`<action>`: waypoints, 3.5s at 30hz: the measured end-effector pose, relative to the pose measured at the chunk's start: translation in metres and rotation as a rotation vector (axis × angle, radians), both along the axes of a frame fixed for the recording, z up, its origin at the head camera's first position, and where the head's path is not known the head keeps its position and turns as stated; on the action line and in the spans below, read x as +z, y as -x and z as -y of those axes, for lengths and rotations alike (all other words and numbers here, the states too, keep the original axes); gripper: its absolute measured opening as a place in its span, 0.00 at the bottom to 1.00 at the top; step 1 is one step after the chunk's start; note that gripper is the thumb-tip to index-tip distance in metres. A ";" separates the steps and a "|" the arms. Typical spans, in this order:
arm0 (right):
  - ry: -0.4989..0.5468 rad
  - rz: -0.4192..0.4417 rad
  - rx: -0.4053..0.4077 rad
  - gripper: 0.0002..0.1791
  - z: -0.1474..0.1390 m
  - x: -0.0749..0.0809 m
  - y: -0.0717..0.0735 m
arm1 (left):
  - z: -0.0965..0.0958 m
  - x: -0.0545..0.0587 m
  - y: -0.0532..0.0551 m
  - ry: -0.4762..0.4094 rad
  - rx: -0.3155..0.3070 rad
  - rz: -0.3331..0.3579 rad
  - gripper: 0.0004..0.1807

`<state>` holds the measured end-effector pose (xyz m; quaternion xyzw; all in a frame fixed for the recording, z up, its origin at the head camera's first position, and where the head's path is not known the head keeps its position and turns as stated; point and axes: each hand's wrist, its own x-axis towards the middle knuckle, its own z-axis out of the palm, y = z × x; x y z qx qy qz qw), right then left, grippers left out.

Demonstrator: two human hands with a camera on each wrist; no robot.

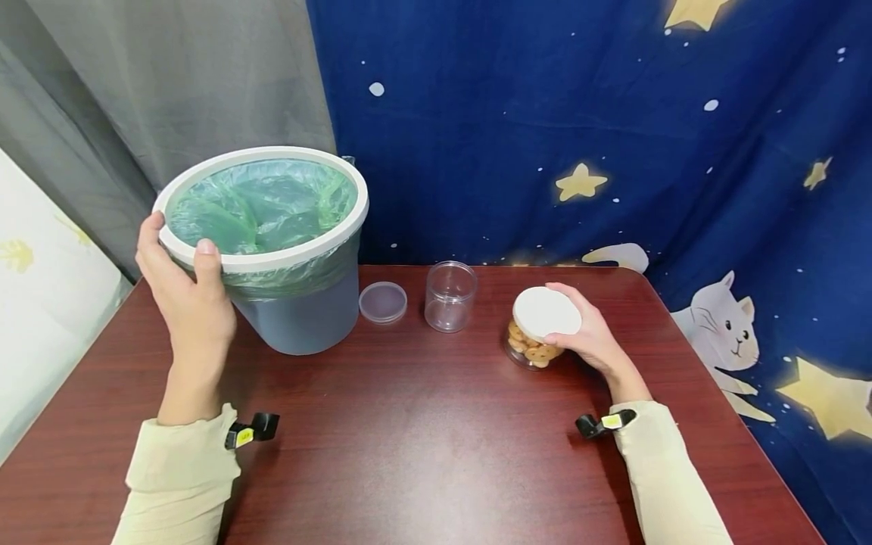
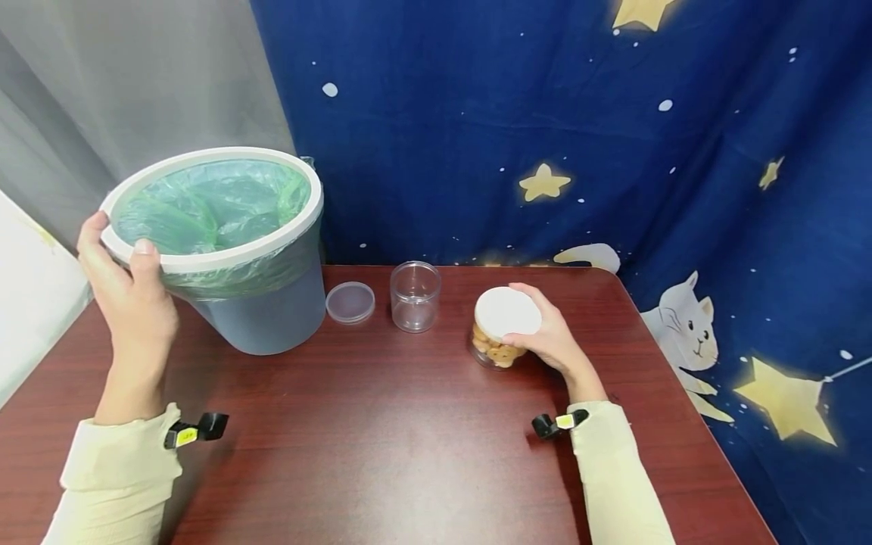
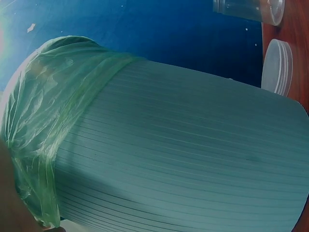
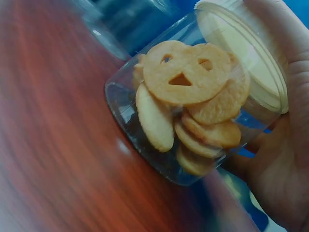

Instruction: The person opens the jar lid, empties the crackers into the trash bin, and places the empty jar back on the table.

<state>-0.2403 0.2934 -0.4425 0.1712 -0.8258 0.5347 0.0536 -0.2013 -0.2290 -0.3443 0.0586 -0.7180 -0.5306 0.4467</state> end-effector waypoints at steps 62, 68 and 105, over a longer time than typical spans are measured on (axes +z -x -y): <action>0.215 0.060 0.060 0.70 0.174 -0.029 0.051 | -0.011 0.008 -0.009 0.031 0.052 0.004 0.44; 0.153 0.107 0.062 0.64 0.174 -0.031 0.051 | -0.053 0.023 -0.027 0.204 0.157 -0.212 0.53; 0.137 0.128 0.109 0.57 0.172 -0.015 0.037 | -0.155 -0.093 0.083 0.092 -0.880 0.359 0.44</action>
